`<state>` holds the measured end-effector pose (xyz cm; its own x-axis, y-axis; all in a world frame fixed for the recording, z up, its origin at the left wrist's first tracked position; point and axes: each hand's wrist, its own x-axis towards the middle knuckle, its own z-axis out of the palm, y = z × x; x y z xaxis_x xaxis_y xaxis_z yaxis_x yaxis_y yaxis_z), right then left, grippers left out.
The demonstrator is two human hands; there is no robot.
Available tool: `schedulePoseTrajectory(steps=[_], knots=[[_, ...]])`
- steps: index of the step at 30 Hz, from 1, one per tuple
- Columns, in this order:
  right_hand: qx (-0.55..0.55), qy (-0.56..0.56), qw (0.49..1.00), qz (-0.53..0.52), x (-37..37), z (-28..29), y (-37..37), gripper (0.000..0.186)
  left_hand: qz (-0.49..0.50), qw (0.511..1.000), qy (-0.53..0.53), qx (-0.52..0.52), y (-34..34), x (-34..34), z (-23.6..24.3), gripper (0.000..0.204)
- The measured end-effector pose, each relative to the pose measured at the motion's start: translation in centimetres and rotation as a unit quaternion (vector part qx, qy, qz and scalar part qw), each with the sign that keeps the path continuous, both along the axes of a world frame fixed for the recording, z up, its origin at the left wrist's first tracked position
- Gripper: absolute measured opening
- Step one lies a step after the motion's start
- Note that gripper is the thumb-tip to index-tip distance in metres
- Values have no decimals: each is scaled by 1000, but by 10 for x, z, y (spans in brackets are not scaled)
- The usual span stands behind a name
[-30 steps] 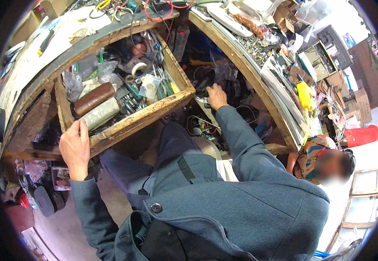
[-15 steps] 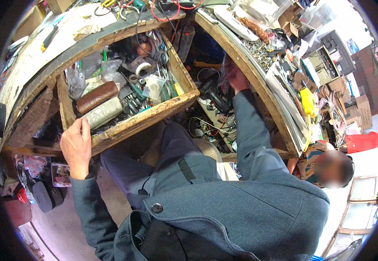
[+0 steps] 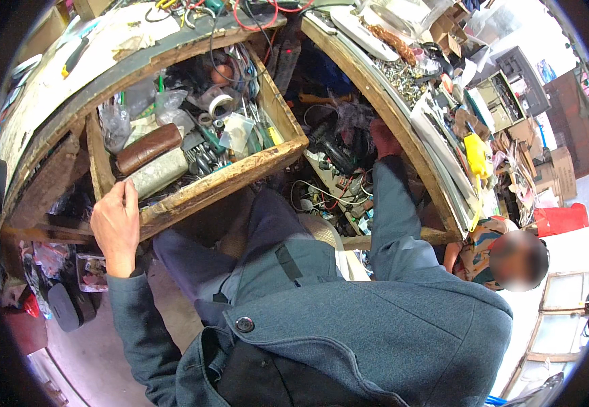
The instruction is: The person handles a black electronic component, then searches through a cluttered drawer to retrieve tools and parts. They use pliers to strip a wire and connect it to a small circuit board, manipulating the components with their hands.
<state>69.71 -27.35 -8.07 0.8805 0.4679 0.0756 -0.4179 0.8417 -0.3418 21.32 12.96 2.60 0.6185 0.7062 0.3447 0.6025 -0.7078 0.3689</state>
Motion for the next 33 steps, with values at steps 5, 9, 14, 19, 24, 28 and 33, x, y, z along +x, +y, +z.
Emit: schedulePoseTrajectory(steps=[5,9,14,19,24,28,33], knots=[[-12,-43,991,128,-14,-26,-19,45,0,1000,-3,9,1,-2,-3,32],[-106,-23,988,114,11,-42,-19,35,-3,1000,-8,15,0,-2,-3,32],[-298,54,942,-144,64,-47,-7,28,-1,1000,7,4,1,-1,-2,31],[-457,-69,833,-305,86,-56,-27,27,-4,1000,-6,12,1,-2,-3,30],[-753,-371,395,-374,87,-83,-39,26,0,1000,-15,-1,1,-5,-6,35],[-762,-528,116,-357,66,-123,-45,25,-19,1000,-13,0,3,-1,-6,35],[-706,-81,693,-120,-1,-122,14,27,-4,1000,-2,3,4,-6,-8,34]])
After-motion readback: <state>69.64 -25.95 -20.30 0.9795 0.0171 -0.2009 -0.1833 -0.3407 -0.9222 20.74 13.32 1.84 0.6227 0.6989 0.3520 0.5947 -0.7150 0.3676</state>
